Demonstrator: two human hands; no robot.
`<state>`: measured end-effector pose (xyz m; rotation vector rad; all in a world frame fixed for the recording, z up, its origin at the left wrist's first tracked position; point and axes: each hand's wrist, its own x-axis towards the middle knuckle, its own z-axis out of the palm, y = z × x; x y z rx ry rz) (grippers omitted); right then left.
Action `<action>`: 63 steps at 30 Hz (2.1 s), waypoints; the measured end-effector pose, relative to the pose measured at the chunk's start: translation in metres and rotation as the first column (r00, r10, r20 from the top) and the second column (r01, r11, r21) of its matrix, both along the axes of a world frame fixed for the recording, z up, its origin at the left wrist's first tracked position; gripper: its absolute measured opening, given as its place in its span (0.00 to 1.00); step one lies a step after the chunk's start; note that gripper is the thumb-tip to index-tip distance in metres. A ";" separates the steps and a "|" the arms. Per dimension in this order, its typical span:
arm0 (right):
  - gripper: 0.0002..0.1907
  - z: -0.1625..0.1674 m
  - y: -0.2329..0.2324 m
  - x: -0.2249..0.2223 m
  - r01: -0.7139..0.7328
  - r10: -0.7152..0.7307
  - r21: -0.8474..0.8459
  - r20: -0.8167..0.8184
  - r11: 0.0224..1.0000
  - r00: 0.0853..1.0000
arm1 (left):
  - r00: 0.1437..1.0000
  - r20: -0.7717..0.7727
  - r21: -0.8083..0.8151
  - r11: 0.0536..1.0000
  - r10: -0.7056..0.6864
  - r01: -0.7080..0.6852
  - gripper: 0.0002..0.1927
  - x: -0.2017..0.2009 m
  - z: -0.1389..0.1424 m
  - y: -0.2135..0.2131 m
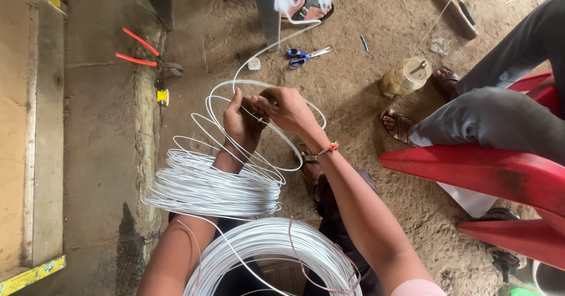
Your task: The person sits and coils long lengths of white flexible tubing by hand, wrapping loops around their hand and elbow to form bundles, then gathering and stacking the finished coils on their lap and on the floor. Other people nearby handle similar tubing coils.
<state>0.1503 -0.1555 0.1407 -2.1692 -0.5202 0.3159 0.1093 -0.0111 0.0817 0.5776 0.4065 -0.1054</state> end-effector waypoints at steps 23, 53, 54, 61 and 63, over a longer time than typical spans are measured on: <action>0.20 0.001 -0.002 -0.005 -0.013 0.012 0.021 0.053 1.000 0.999 | 1.000 -0.005 0.023 0.999 0.023 -0.023 0.22 -0.001 -0.006 -0.001; 0.19 -0.005 0.002 -0.009 -0.050 0.045 0.031 0.148 0.998 0.988 | 0.999 -0.039 0.080 0.997 -0.007 0.011 0.22 -0.008 -0.004 0.003; 0.18 -0.008 0.003 -0.009 -0.053 0.045 0.050 0.159 0.997 0.986 | 1.000 -0.026 0.068 0.998 -0.011 0.013 0.22 -0.009 -0.005 0.004; 0.16 -0.023 0.005 -0.007 -0.135 0.125 0.062 0.149 0.989 0.981 | 0.999 -0.039 0.036 0.999 0.004 -0.003 0.22 -0.007 -0.012 0.005; 0.16 -0.025 0.004 -0.007 -0.166 0.153 0.095 0.135 0.981 0.979 | 0.999 -0.039 0.059 0.998 -0.006 0.008 0.22 -0.008 -0.014 0.006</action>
